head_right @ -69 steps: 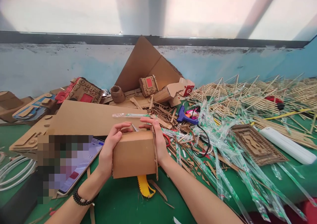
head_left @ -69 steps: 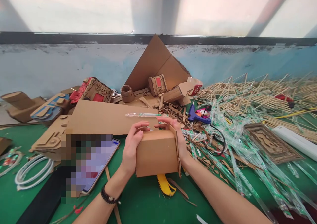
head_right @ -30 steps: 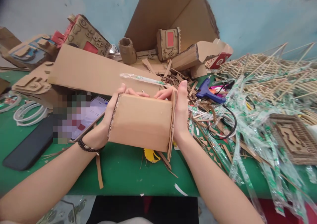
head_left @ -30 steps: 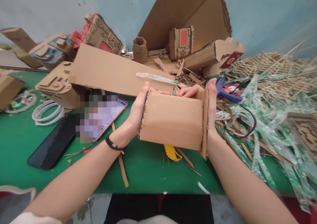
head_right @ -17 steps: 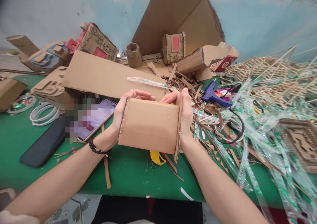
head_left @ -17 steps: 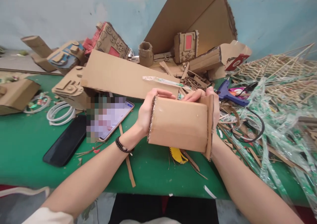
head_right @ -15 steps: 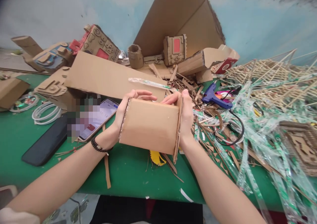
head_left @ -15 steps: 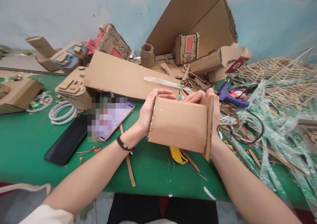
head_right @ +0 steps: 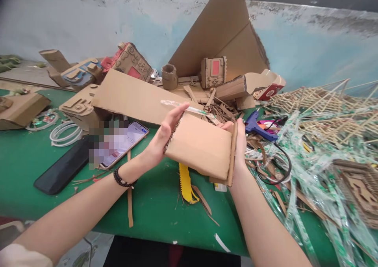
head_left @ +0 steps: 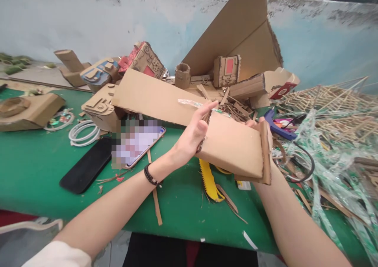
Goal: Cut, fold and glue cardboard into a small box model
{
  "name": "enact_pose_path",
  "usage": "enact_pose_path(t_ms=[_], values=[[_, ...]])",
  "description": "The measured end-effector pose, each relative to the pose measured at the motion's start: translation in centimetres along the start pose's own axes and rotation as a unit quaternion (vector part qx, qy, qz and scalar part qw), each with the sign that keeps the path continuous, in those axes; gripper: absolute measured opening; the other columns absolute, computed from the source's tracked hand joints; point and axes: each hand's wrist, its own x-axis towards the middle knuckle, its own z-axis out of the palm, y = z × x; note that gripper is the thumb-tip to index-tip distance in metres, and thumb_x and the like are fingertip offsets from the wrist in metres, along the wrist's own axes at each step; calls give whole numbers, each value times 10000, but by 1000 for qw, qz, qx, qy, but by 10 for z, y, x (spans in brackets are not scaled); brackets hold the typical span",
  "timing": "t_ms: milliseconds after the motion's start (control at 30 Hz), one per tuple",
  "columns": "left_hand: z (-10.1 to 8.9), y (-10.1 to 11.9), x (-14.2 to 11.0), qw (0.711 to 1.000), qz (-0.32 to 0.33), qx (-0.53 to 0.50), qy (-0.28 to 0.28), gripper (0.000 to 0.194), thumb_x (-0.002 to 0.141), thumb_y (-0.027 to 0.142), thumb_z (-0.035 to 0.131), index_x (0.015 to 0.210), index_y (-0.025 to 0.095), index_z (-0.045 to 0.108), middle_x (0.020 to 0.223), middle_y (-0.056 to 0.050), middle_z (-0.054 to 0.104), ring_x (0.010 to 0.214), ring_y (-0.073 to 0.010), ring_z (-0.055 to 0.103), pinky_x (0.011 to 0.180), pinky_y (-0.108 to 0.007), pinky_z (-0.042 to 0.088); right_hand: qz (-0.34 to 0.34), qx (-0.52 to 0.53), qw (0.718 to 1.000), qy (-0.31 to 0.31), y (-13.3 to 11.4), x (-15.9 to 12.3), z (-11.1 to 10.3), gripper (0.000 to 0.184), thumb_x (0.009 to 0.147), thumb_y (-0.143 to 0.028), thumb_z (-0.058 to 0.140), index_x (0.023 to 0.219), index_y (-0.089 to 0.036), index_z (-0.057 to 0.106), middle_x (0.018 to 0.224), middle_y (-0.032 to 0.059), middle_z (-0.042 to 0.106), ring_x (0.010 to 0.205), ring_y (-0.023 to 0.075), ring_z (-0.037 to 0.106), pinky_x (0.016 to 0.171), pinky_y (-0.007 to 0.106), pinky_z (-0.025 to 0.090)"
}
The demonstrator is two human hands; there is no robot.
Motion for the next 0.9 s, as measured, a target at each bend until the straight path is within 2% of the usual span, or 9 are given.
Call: enact_pose_path(t_ms=[67, 167, 267, 400, 467, 533, 633, 767, 900], values=[[-3, 0, 1, 999, -4, 17, -34, 686, 883, 779, 713, 1381, 309, 690, 1640, -69, 566, 1611, -377, 403, 1317, -484, 343, 50, 33, 998, 33, -3, 0, 1, 566, 834, -802, 674, 599, -295, 590, 673, -4, 641, 663, 218, 634, 682, 403, 584], [-11, -1, 6, 998, -50, 17, -34, 527, 931, 592, 744, 1373, 309, 692, 1550, -67, 633, 1509, -375, 521, 1260, -489, 406, 36, 30, 997, 61, -10, -5, 14, 555, 870, -804, 660, 752, -263, 688, 841, 15, 721, 784, 215, 680, 809, 402, 592], [-21, -2, 12, 994, -107, -3, 7, 443, 933, 481, 705, 1342, 310, 710, 1475, -59, 671, 1410, -377, 596, 1195, -503, 462, -44, 0, 997, 60, -17, -15, 31, 534, 943, -780, 601, 910, -266, 742, 993, 35, 754, 957, 229, 715, 937, 409, 565], [-27, 1, 16, 986, -163, -19, 41, 452, 958, 567, 657, 1299, 285, 751, 1368, -74, 724, 1302, -376, 654, 1084, -480, 537, -203, -113, 972, 41, -29, -33, 47, 608, 1060, -729, 425, 881, -290, 805, 1201, 43, 774, 1245, 257, 670, 1132, 443, 466], [-27, 1, 16, 982, -183, -22, 36, 519, 972, 668, 611, 1274, 279, 775, 1310, -86, 753, 1255, -377, 679, 1032, -465, 559, -244, -135, 960, 4, -37, -41, 50, 728, 1071, -749, 343, 722, -299, 795, 1025, 51, 799, 1152, 272, 708, 1176, 476, 436], [-26, 0, 16, 982, -186, -8, 28, 606, 970, 766, 551, 1221, 276, 804, 1227, -102, 784, 1195, -377, 706, 999, -460, 565, -254, -134, 958, -10, -45, -46, 50, 806, 1050, -796, 309, 582, -313, 753, 771, 59, 756, 941, 275, 738, 1175, 499, 444], [-28, -1, 15, 986, -150, 68, 18, 705, 951, 852, 492, 1156, 274, 840, 1143, -109, 814, 1139, -371, 726, 991, -450, 554, -236, -116, 965, 19, -52, -44, 47, 846, 1016, -851, 293, 509, -319, 710, 657, 70, 703, 753, 261, 707, 1080, 502, 515], [-28, -1, 10, 974, -105, 197, 36, 756, 959, 861, 460, 1125, 249, 871, 1089, -104, 832, 1157, -376, 721, 1028, -447, 520, -157, -84, 983, 37, -55, -36, 42, 859, 987, -891, 317, 489, -291, 677, 628, 74, 680, 698, 243, 694, 912, 447, 579], [-19, 0, 5, 983, -2, 174, 51, 690, 1020, 780, 458, 1047, 223, 864, 1306, -96, 802, 1301, -343, 687, 1116, -399, 489, -46, -44, 998, 29, -53, -33, 41, 846, 938, -932, 384, 483, -264, 636, 592, 51, 671, 604, 223, 674, 722, 401, 581]])
